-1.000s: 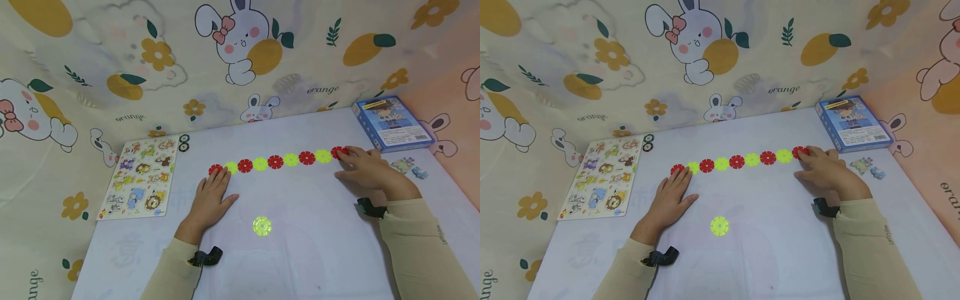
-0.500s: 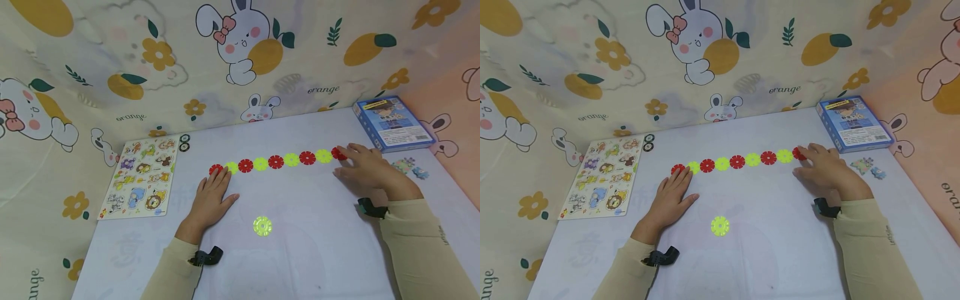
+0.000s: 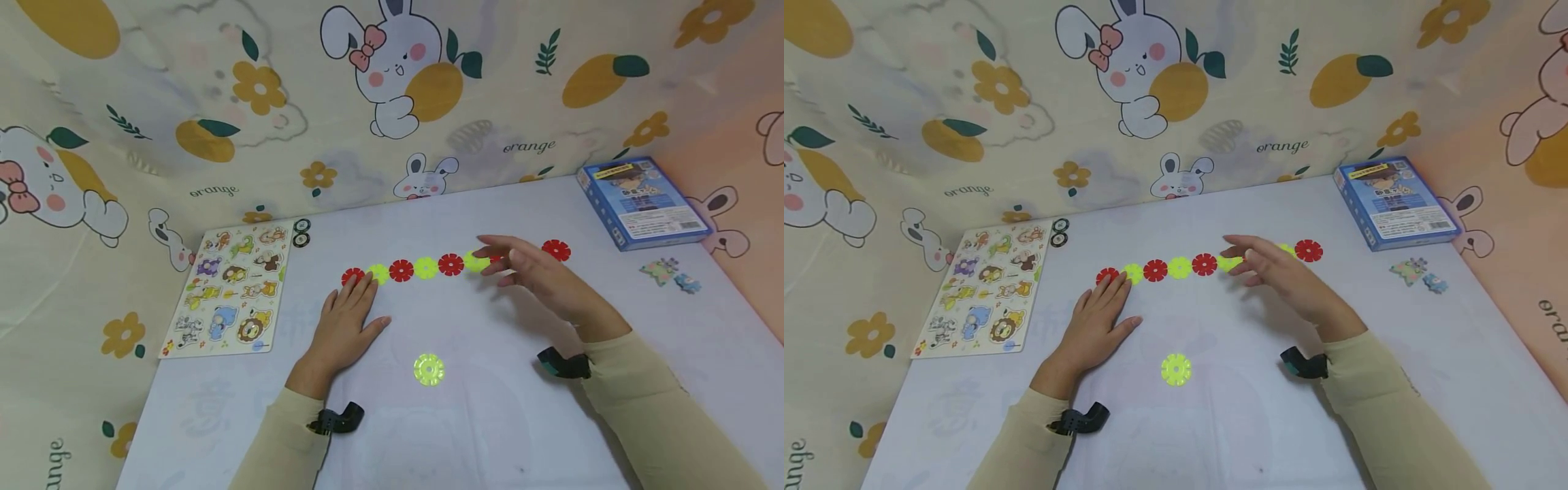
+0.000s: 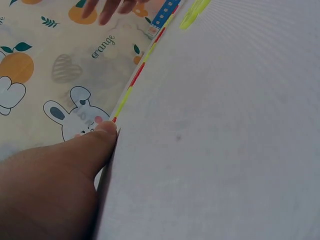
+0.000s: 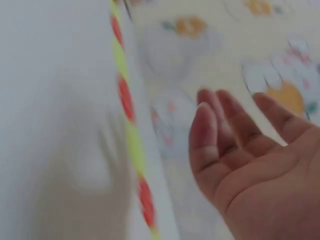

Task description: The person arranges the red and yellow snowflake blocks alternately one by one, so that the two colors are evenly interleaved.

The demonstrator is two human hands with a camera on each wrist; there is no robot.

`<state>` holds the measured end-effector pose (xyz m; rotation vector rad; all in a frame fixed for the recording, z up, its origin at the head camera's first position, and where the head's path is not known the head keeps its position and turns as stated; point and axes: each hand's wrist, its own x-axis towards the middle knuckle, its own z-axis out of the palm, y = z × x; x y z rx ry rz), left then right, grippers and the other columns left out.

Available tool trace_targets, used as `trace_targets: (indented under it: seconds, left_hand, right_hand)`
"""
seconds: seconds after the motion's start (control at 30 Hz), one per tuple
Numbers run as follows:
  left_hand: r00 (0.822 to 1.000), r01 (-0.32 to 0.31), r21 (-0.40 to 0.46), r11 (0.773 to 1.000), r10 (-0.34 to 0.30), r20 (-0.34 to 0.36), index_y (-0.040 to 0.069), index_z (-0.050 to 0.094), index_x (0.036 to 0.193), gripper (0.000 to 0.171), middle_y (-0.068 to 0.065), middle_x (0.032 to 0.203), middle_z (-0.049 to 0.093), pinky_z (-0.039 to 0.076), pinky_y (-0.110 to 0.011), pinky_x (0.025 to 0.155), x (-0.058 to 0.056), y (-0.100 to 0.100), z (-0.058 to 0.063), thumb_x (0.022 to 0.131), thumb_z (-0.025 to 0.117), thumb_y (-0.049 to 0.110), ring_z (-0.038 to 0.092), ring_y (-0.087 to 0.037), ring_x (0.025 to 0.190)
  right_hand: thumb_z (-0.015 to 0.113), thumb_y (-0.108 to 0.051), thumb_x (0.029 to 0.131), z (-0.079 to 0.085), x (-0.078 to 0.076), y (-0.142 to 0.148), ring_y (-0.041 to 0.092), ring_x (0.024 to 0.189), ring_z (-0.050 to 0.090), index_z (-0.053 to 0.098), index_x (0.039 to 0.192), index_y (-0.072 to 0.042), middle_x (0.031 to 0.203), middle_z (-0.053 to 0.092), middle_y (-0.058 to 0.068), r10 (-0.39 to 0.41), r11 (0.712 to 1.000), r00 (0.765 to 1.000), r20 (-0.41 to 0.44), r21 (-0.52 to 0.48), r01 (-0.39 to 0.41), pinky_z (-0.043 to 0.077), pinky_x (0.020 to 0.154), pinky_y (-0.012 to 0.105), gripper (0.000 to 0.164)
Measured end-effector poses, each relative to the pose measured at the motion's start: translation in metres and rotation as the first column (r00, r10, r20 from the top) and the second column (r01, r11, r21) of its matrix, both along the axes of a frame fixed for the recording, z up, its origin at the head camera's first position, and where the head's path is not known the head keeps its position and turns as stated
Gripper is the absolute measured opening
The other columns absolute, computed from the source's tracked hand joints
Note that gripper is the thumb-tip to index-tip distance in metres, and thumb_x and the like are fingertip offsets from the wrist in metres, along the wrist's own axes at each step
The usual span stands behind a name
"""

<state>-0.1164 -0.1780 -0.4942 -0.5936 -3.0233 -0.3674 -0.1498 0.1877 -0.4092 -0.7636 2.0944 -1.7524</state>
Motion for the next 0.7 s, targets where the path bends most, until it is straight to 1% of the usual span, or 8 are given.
trace_targets:
  seconds: [0.1,0.2,0.3,0.4,0.47,0.57,0.63,0.7]
  left_hand:
    - [1.000,-0.003,-0.005,1.000,0.003,-0.001,0.018,0.026,0.153,0.076,0.003,0.158,0.015,0.009,-0.055,0.110,0.000,0.001,0.001,0.093,0.042,0.061,0.007,-0.023,0.144]
    - [1.000,-0.006,-0.014,1.000,0.006,0.002,0.018,0.026,0.153,0.076,0.003,0.159,0.015,0.010,-0.055,0.110,0.000,0.001,0.001,0.093,0.041,0.062,0.006,-0.023,0.144]
    - [1.000,-0.006,-0.019,1.000,0.006,0.002,0.018,0.026,0.153,0.076,0.002,0.159,0.015,0.010,-0.055,0.110,0.000,0.002,0.002,0.093,0.040,0.062,0.006,-0.023,0.144]
    - [1.000,-0.006,-0.025,1.000,0.006,0.000,0.018,0.026,0.153,0.076,0.002,0.158,0.016,0.010,-0.055,0.110,0.000,0.003,0.002,0.092,0.040,0.063,0.007,-0.023,0.144]
    - [1.000,-0.008,-0.027,1.000,0.008,-0.002,0.018,0.026,0.153,0.077,0.002,0.158,0.016,0.010,-0.055,0.110,-0.001,0.003,0.002,0.092,0.040,0.063,0.007,-0.023,0.144]
    - [1.000,-0.013,-0.024,1.000,0.013,-0.003,0.018,0.026,0.153,0.077,0.001,0.158,0.017,0.009,-0.055,0.110,0.000,0.003,0.002,0.092,0.041,0.062,0.007,-0.024,0.144]
    - [1.000,-0.017,-0.019,1.000,0.017,-0.001,0.018,0.026,0.153,0.077,0.001,0.158,0.017,0.009,-0.055,0.110,0.000,0.003,0.002,0.092,0.042,0.062,0.007,-0.024,0.144]
    - [1.000,-0.019,-0.016,1.000,0.019,0.001,0.017,0.027,0.152,0.076,0.001,0.158,0.017,0.009,-0.055,0.110,0.000,0.004,0.002,0.092,0.042,0.062,0.008,-0.024,0.144]
  right_hand:
    - [0.043,-0.021,0.100,-0.008,0.009,-0.026,0.044,0.118,0.047,0.037,0.147,-0.020,0.140,0.043,0.015,0.122,0.992,0.992,0.042,-0.047,-0.120,0.044,0.090,0.055,0.048]
    - [0.056,-0.023,0.095,-0.021,0.019,-0.051,0.042,0.117,0.049,0.037,0.147,-0.024,0.138,0.046,0.013,0.200,0.980,0.978,0.064,0.003,-0.200,0.046,0.088,0.054,0.055]
    - [0.070,-0.029,0.087,-0.032,0.029,-0.070,0.030,0.117,0.050,0.038,0.146,-0.030,0.137,0.048,0.006,0.256,0.955,0.963,0.086,0.133,-0.266,0.047,0.090,0.047,0.067]
    - [0.078,-0.034,0.080,-0.040,0.038,-0.081,0.016,0.120,0.045,0.042,0.144,-0.031,0.135,0.048,-0.006,0.307,0.897,0.950,0.060,0.316,-0.310,0.044,0.095,0.039,0.074]
    - [0.080,-0.030,0.078,-0.043,0.043,-0.085,0.010,0.120,0.041,0.050,0.138,-0.030,0.130,0.047,-0.011,0.331,0.852,0.943,0.018,0.425,-0.307,0.042,0.097,0.035,0.067]
    - [0.081,-0.022,0.077,-0.043,0.048,-0.089,0.008,0.115,0.039,0.063,0.120,-0.028,0.118,0.048,-0.014,0.336,0.806,0.940,-0.057,0.534,-0.256,0.044,0.091,0.030,0.047]
    - [0.081,-0.019,0.076,-0.041,0.050,-0.090,0.009,0.108,0.042,0.064,0.108,-0.028,0.109,0.050,-0.013,0.317,0.796,0.946,-0.067,0.561,-0.228,0.046,0.085,0.028,0.037]
    - [0.081,-0.019,0.077,-0.039,0.049,-0.090,0.010,0.101,0.046,0.063,0.100,-0.028,0.102,0.053,-0.011,0.293,0.799,0.955,-0.042,0.559,-0.221,0.048,0.080,0.027,0.030]
